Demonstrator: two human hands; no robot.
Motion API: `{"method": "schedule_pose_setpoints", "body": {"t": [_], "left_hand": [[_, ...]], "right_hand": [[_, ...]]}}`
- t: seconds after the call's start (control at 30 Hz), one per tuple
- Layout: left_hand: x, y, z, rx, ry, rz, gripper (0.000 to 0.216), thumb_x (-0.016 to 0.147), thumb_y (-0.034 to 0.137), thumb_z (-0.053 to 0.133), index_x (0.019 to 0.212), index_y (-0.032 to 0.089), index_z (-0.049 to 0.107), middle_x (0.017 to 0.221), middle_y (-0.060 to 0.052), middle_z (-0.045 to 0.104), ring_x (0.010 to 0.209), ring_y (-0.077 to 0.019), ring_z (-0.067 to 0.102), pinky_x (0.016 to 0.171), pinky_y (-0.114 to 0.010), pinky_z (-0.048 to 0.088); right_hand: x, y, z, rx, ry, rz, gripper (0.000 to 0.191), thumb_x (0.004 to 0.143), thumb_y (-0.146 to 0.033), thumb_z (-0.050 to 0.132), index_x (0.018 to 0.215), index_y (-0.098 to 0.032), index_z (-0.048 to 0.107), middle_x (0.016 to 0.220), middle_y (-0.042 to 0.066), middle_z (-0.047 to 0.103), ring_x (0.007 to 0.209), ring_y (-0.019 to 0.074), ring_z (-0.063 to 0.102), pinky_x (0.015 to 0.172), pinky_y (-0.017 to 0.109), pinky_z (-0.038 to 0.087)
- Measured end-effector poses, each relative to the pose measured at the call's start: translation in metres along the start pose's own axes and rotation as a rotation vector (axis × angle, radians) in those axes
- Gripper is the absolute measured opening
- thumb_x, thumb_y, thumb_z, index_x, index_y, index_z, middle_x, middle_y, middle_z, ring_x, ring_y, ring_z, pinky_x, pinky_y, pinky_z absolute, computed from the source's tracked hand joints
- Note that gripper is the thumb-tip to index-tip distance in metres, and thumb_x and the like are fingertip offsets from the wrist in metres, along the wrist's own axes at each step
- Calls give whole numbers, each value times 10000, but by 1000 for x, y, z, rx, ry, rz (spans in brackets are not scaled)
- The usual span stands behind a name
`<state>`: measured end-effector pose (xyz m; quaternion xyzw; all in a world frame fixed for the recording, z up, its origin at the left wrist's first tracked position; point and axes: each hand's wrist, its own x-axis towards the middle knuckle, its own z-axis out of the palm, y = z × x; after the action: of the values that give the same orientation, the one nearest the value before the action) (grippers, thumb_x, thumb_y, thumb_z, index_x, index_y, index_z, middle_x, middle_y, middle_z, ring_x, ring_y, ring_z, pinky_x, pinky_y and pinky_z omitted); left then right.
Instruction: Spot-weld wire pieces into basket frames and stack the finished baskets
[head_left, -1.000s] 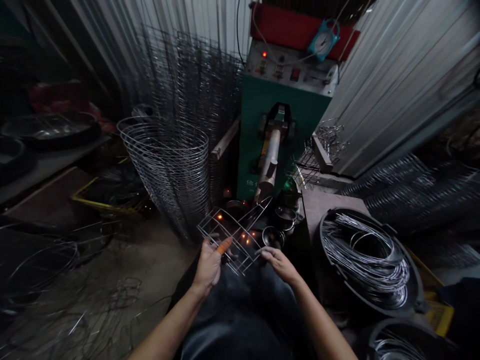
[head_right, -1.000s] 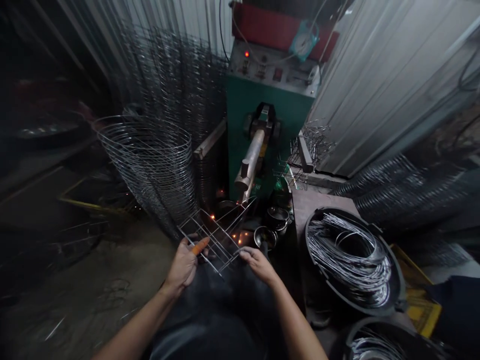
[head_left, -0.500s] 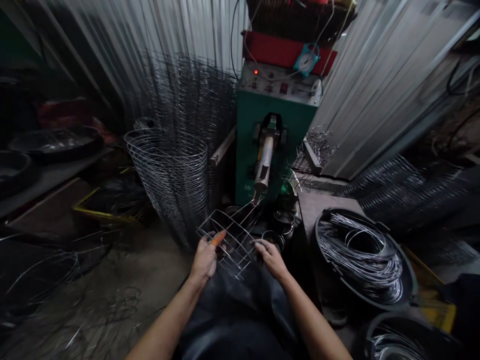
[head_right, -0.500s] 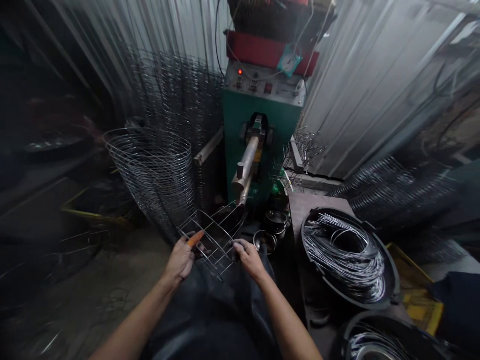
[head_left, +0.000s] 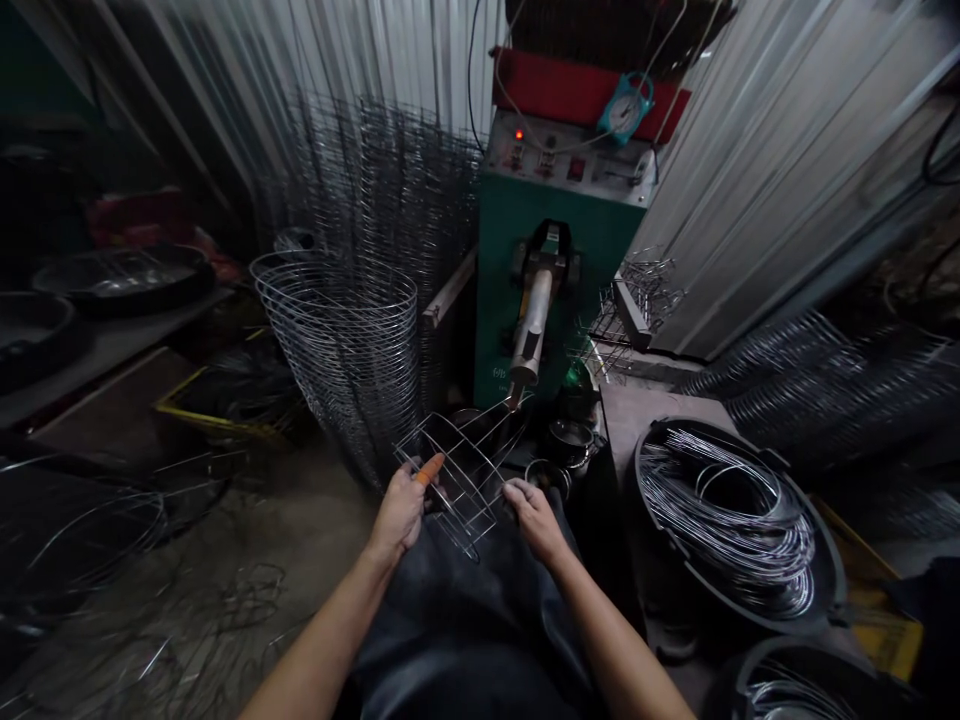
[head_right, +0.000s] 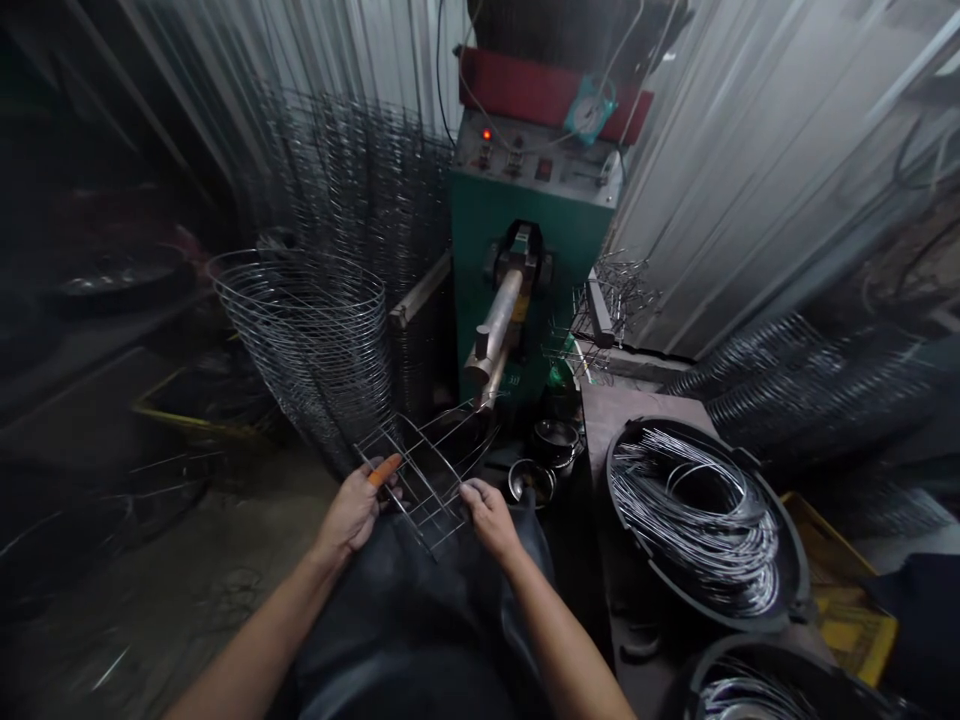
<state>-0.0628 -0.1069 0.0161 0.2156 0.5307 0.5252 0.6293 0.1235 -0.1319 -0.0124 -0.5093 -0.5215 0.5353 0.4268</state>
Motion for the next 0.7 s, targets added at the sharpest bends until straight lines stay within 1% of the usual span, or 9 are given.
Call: {"method": "schedule_pose_setpoints", "body": {"t": [0.1,0.23,0.33,0.4,0.47,0.53,0.57,0.63,0.7], "left_hand": [[0,2,1,28,1,2,554,562,358,733,993,163,443,584,71,479,457,-99,491,465,-238,406],[4,2,2,54,41,20,596,593,310,708,1080,158,400,589,72,485,442,-106,490,447,-239,404],[8,3,1,51,26,32,602,608,304,701,1102,157,391,596,66,496,449,-107,493,461,-243,415],[9,3,-3,50,-6,28,609,597,360,716,1087,146,423,606,51,512,466,-111,504,483,-252,432],[4,1,-15,98,-84,48,646,618,479,684,1116,140,450,682,-2,571,542,-144,560,536,-288,468],[-7,-6,-34,277,-204,200,748,651,571,619,1241,163,405,876,-83,625,738,-212,624,661,-362,499],[-15,-11,-45,429,-273,340,819,657,593,602,1319,191,335,1001,-117,618,874,-251,618,748,-413,489],[-32,-21,-68,866,-443,702,990,606,569,666,1408,242,186,1228,-150,528,1119,-312,508,934,-511,375],[-46,-27,-87,1279,-642,1026,990,627,483,691,1423,273,143,1368,-162,399,1249,-344,368,1017,-586,213]], "right_hand": [[1,2,1,-7,-3,12,391,790,-551,473,680,-175,482,598,-30,367,556,102,317,519,225,265],[5,10,3,4,1,15,399,783,-562,472,692,-174,502,585,-33,371,546,103,319,517,229,260],[6,12,6,44,-4,12,392,779,-556,481,684,-176,504,584,-33,375,543,102,321,521,230,263],[2,10,8,65,7,-4,389,777,-553,487,688,-175,513,581,-33,379,541,101,326,523,230,267],[-5,4,11,99,29,-15,382,779,-542,496,702,-170,527,578,-34,382,536,97,330,515,227,265],[-15,-4,11,161,51,1,364,776,-520,522,705,-163,531,574,-35,386,521,87,329,495,218,254],[-21,-8,12,212,62,25,355,772,-510,536,702,-163,526,562,-40,382,502,80,319,476,213,239],[-29,-19,12,349,83,91,337,752,-491,567,690,-166,506,519,-58,356,451,64,276,433,205,193],[-35,-30,12,501,81,152,326,713,-471,607,678,-171,484,472,-80,319,405,51,223,402,199,141]]}}
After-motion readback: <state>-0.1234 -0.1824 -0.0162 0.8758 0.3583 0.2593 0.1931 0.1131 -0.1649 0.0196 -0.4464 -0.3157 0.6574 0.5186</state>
